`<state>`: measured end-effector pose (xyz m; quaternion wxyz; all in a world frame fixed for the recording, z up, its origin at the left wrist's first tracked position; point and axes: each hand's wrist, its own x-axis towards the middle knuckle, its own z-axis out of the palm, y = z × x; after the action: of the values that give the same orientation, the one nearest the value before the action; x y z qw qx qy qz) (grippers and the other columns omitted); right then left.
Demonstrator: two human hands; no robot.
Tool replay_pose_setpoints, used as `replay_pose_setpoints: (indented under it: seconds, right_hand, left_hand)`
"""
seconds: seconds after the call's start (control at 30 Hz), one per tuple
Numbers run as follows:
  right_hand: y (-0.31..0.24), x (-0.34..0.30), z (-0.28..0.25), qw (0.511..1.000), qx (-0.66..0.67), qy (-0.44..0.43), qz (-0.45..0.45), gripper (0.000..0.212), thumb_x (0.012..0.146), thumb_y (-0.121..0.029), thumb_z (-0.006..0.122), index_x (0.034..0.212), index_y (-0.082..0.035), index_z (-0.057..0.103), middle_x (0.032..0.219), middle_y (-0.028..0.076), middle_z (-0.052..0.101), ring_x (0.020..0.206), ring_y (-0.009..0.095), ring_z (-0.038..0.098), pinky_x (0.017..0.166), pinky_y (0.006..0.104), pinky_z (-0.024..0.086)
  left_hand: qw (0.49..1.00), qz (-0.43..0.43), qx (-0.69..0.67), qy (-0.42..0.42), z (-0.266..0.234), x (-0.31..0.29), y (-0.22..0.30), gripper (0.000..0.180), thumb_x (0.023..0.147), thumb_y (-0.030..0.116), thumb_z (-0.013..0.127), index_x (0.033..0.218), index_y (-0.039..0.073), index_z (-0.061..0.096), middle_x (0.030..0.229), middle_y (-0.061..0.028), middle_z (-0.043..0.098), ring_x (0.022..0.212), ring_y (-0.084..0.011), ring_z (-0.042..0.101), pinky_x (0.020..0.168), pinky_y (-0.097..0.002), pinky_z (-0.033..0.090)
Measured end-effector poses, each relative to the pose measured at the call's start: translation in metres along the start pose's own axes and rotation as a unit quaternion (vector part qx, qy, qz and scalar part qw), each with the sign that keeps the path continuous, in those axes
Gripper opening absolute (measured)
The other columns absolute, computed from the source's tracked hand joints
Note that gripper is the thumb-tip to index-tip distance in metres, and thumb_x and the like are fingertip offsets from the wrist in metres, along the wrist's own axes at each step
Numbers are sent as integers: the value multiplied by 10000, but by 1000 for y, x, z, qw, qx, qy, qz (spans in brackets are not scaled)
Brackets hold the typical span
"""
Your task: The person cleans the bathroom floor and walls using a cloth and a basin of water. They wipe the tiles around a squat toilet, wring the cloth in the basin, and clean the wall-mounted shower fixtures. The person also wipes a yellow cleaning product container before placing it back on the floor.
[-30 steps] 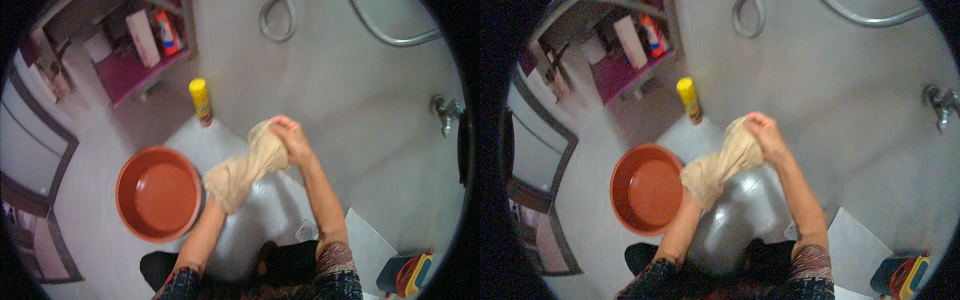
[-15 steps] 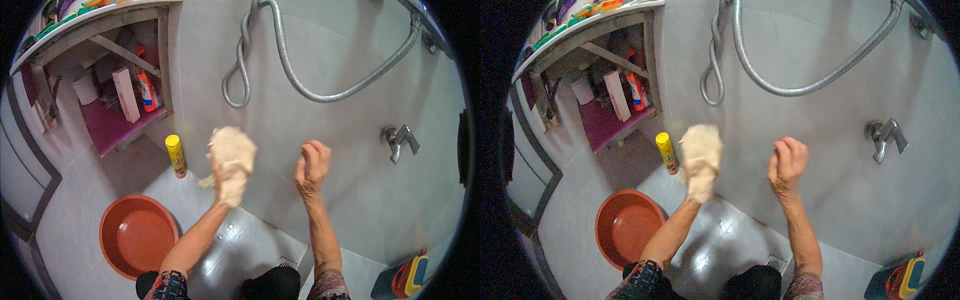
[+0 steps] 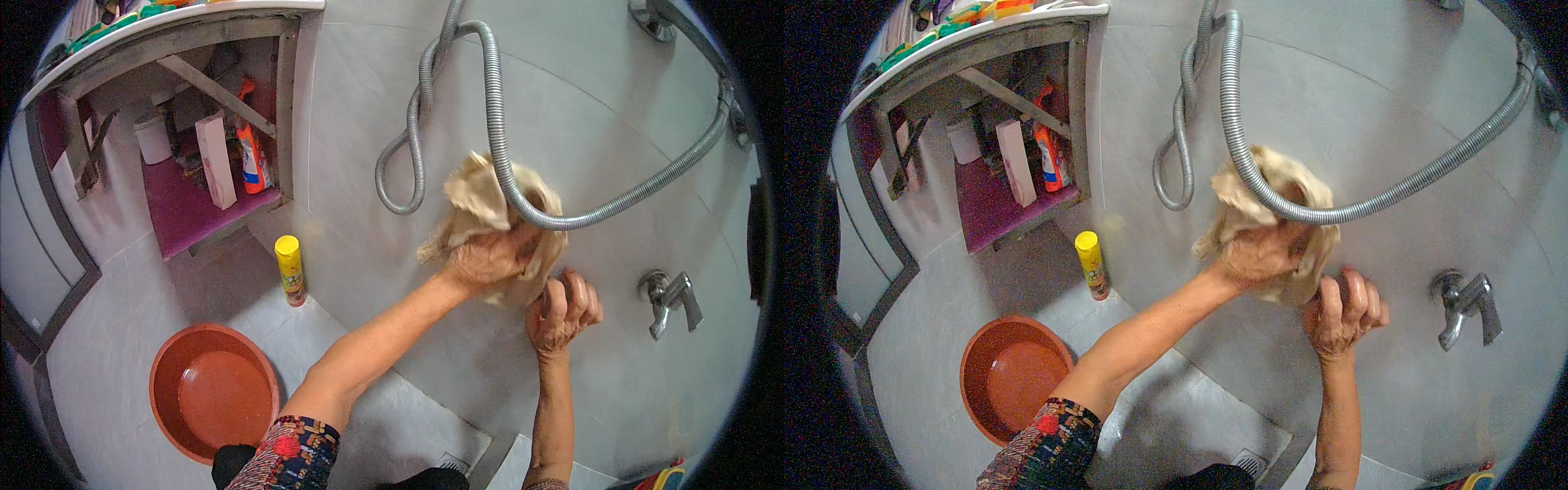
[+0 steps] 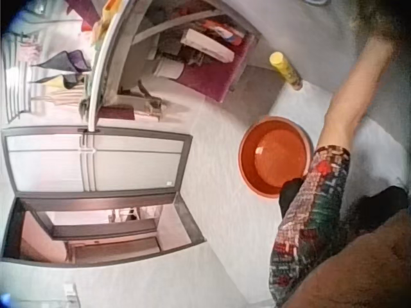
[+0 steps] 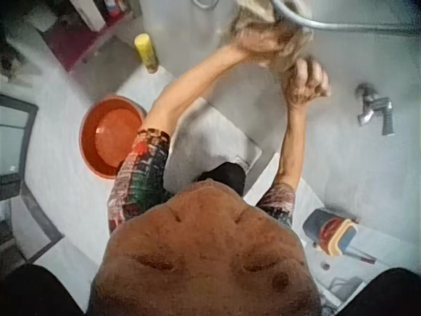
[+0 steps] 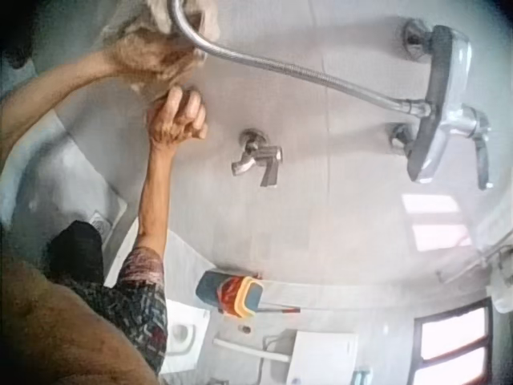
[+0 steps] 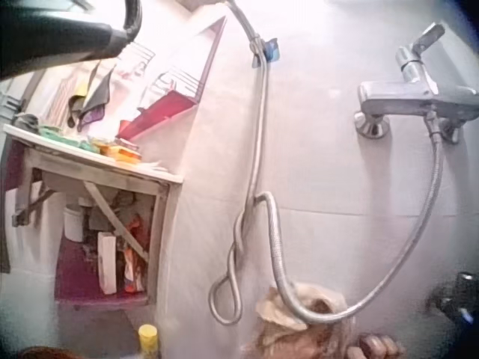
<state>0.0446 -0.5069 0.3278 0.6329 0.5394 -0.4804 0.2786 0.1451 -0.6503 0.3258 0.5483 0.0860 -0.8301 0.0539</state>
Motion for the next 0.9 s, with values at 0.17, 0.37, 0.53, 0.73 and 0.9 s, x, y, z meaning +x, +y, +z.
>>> replay_pose_setpoints:
  seconds: [0.17, 0.37, 0.53, 0.73, 0.9]
  right_hand:
    - [4, -5, -2, 999, 31, -6, -6, 262, 719, -196, 560, 977, -151, 545, 1031, 63, 570, 945, 226, 494, 835, 371, 296]
    - [-37, 40, -37, 969, 232, -1, -83, 306, 662, -184, 610, 952, -111, 549, 999, 98, 567, 889, 229, 515, 810, 394, 323]
    - [-122, 115, 3, 948, 293, -115, 35, 526, 671, -143, 724, 1140, -27, 514, 983, 109, 557, 865, 293, 527, 762, 377, 412]
    - [-147, 159, 86, 976, 0, -166, 139, 367, 692, -200, 697, 998, -80, 536, 988, 51, 526, 869, 206, 463, 714, 358, 323]
    - [-136, 146, 54, 921, 262, -129, 259, 215, 728, -41, 549, 940, -67, 532, 894, 64, 545, 820, 225, 526, 686, 385, 398]
  left_hand:
    - [979, -122, 69, 148, -40, 42, -13, 653, 792, 369, 538, 1317, 25, 356, 1438, -242, 136, 1285, -522, 115, 1040, -602, 124]
    - [972, -202, 61, 101, -18, -3, -11, 630, 792, 337, 534, 1306, 16, 363, 1447, -243, 126, 1293, -511, 94, 1044, -612, 61]
    - [847, -284, -445, 62, -26, -70, -3, 663, 847, 414, 477, 1352, 43, 259, 1368, -168, 267, 1268, -347, 247, 1052, -481, 196]
    - [970, -236, 32, -51, -22, -115, -6, 912, 728, 304, 667, 1410, 11, 137, 1456, -211, 63, 1320, -463, 70, 1074, -510, 149]
    - [932, -339, 9, -127, -20, -148, -22, 1058, 626, 310, 729, 1404, -23, 95, 1451, -271, -24, 1334, -468, -64, 1102, -520, 63]
